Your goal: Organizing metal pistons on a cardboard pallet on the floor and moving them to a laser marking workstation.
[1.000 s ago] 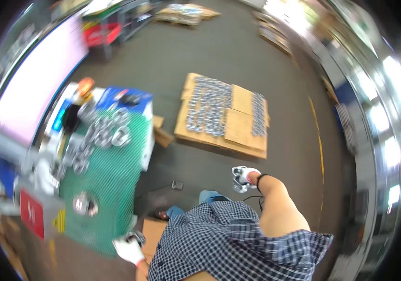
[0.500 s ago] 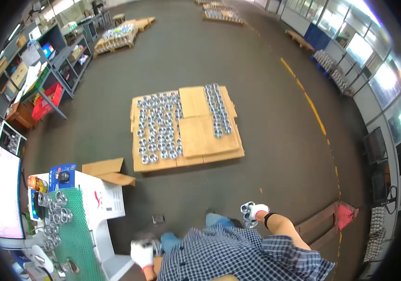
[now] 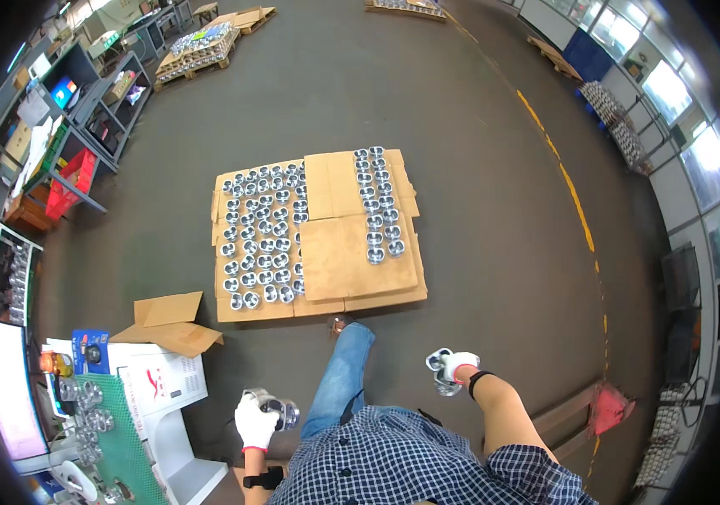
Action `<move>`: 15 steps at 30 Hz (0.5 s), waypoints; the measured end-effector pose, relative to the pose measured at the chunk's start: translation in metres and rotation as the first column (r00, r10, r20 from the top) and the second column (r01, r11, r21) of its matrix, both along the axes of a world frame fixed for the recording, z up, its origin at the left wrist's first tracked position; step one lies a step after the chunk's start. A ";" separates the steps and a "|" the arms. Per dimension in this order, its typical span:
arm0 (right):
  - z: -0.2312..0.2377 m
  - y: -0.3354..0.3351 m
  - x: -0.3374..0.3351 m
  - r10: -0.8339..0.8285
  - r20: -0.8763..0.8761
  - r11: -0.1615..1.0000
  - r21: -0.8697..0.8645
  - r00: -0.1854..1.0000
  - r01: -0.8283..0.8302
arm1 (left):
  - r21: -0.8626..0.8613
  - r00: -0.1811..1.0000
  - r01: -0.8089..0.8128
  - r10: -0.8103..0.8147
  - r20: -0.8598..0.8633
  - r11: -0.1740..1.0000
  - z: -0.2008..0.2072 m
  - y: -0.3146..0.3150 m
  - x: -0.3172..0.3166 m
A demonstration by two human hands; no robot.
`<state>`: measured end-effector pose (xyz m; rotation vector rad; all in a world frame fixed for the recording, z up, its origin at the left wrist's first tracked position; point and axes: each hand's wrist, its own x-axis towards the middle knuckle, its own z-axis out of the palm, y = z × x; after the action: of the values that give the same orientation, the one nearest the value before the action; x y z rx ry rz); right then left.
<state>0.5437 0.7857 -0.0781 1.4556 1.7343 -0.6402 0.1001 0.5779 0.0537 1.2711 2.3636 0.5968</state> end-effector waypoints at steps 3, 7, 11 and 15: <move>0.024 0.076 -0.049 0.222 -0.020 0.974 -0.037 0.975 -0.223 | -0.183 0.996 -0.076 0.066 -0.065 0.980 -0.043 0.033 0.002; 0.037 0.165 -0.115 0.411 -0.237 0.909 0.177 0.880 -0.376 | -0.282 0.999 -0.048 0.044 -0.019 0.958 -0.062 0.105 0.002; 0.053 0.260 -0.197 0.682 -0.237 0.726 0.330 0.692 -0.603 | 0.037 1.000 0.012 -0.012 -0.011 0.999 -0.073 0.185 -0.004; 0.037 0.344 -0.263 0.748 -0.309 0.663 0.401 0.587 -0.633 | 0.015 0.997 0.056 -0.055 -0.057 0.998 -0.089 0.275 -0.015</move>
<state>0.2811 1.1293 -0.0407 0.6332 2.6255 -0.3287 0.0847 0.8528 -0.0358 1.3738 2.3651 0.5718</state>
